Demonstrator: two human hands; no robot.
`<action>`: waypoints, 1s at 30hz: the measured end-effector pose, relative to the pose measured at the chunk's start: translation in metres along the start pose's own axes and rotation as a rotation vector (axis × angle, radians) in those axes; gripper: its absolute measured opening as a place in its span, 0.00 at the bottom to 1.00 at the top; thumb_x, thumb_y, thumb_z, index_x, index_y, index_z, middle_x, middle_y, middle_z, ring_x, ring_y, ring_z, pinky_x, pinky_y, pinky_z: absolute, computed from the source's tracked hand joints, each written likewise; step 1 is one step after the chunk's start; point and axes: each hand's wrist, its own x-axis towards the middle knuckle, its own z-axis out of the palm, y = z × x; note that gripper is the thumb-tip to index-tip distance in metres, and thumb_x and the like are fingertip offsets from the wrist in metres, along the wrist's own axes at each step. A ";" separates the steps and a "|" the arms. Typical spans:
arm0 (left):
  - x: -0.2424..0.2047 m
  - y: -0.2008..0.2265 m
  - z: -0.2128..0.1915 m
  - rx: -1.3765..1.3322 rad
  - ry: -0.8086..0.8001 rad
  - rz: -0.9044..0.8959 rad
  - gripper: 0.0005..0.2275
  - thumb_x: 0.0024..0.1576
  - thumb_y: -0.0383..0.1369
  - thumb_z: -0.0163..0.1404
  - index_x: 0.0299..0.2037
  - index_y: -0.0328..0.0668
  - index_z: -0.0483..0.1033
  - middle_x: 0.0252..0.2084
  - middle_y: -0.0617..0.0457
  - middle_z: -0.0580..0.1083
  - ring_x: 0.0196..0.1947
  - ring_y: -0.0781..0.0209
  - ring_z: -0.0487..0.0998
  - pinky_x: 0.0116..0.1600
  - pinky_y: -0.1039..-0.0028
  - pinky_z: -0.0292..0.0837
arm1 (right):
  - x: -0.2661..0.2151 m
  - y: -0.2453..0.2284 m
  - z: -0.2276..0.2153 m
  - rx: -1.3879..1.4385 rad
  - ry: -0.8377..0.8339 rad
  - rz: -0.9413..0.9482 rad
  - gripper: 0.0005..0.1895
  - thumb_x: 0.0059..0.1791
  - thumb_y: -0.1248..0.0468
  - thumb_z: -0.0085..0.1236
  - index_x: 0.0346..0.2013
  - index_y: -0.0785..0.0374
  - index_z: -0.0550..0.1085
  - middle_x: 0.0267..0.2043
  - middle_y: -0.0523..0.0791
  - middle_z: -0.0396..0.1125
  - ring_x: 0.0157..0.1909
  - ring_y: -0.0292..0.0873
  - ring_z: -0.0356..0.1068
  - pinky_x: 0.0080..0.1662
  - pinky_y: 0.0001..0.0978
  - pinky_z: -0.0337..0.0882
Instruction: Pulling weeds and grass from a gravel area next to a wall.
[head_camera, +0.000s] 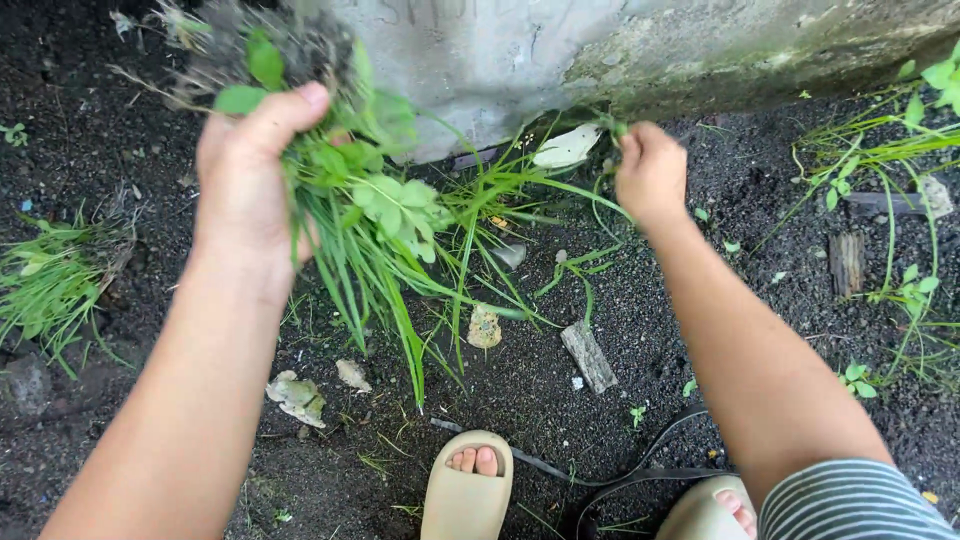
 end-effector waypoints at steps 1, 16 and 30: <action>0.002 -0.007 0.002 -0.002 -0.005 0.002 0.15 0.53 0.26 0.58 0.50 0.37 0.71 0.43 0.49 0.77 0.37 0.58 0.81 0.44 0.64 0.85 | -0.003 0.012 0.007 -0.002 0.006 -0.001 0.09 0.55 0.65 0.55 0.41 0.68 0.79 0.37 0.57 0.74 0.38 0.58 0.75 0.44 0.49 0.74; 0.016 -0.062 -0.014 0.072 0.057 -0.169 0.24 0.50 0.23 0.59 0.57 0.40 0.66 0.47 0.47 0.75 0.40 0.53 0.79 0.43 0.58 0.81 | 0.004 -0.003 -0.014 -0.025 0.219 -0.046 0.08 0.57 0.65 0.52 0.40 0.68 0.76 0.40 0.57 0.72 0.42 0.61 0.73 0.46 0.52 0.72; 0.015 -0.068 -0.016 0.081 0.020 -0.190 0.25 0.50 0.22 0.58 0.58 0.38 0.65 0.49 0.46 0.75 0.44 0.53 0.80 0.46 0.58 0.83 | -0.030 0.071 0.074 -0.486 -0.799 0.121 0.22 0.53 0.53 0.43 0.44 0.66 0.79 0.50 0.60 0.73 0.53 0.63 0.73 0.56 0.50 0.73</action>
